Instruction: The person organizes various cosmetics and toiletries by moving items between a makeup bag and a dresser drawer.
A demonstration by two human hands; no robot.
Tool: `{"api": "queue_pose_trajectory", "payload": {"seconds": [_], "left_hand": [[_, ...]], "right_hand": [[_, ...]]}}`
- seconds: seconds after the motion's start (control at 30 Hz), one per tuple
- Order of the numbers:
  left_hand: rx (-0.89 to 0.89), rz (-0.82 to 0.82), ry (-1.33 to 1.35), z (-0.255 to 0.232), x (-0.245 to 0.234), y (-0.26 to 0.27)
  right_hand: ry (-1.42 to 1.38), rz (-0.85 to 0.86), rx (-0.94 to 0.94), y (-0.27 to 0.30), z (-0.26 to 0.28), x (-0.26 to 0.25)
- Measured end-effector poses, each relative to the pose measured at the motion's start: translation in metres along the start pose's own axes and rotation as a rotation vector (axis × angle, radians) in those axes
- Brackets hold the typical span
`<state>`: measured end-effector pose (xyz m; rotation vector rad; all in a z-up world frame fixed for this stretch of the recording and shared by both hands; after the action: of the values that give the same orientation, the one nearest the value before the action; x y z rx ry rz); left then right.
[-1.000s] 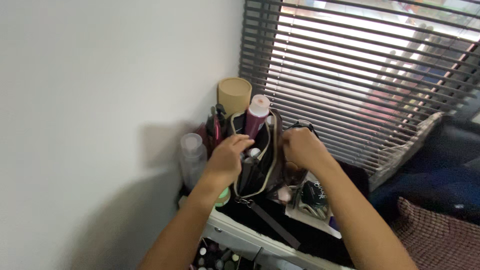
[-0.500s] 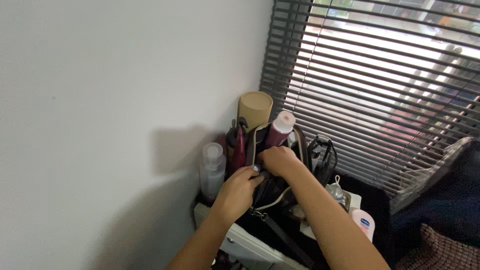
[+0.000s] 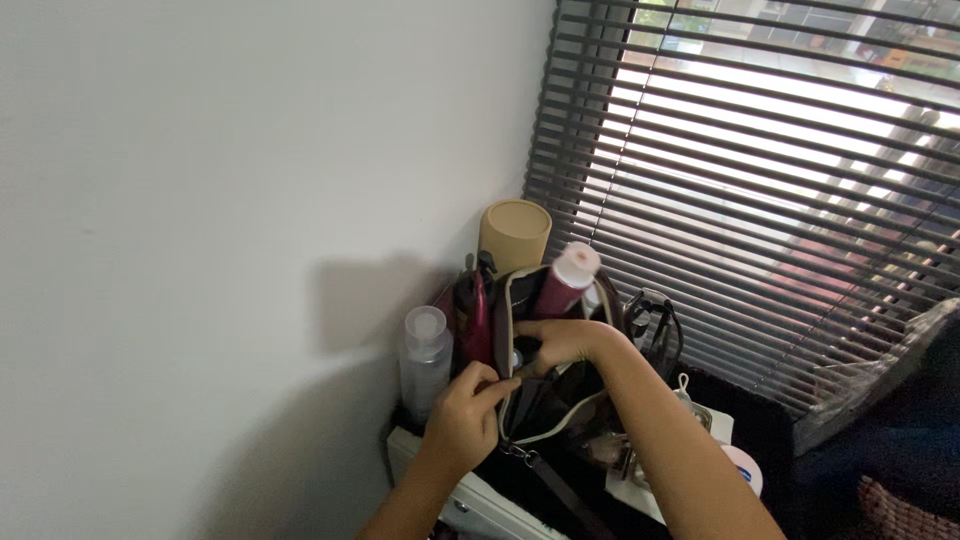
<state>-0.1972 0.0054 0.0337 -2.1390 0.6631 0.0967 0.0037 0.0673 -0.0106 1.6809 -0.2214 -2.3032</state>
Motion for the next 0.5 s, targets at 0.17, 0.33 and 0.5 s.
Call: {"api": "queue_pose_trajectory", "payload": {"seconds": [0.17, 0.33, 0.5], "left_hand": [[-0.006, 0.013, -0.037, 0.008, 0.011, -0.002], [-0.027, 0.037, -0.062, 0.015, 0.016, -0.003], [-0.032, 0.031, -0.097, 0.017, 0.016, -0.001]], "right_hand": [[0.136, 0.210, 0.201, -0.004, -0.003, 0.024], [0.310, -0.014, -0.093, -0.034, -0.011, 0.029], [0.156, -0.041, 0.126, -0.020, -0.022, 0.012]]}}
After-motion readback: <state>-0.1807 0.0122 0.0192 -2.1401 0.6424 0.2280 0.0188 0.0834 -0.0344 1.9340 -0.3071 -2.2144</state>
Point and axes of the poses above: each hand's wrist, its own y-axis away from the middle knuckle, its own x-axis out of the palm, z = x × y, the point moved 8 cm from there along -y, towards the middle knuckle, and after that the axes turned 12 degrees about y, right-handed, at the moved point
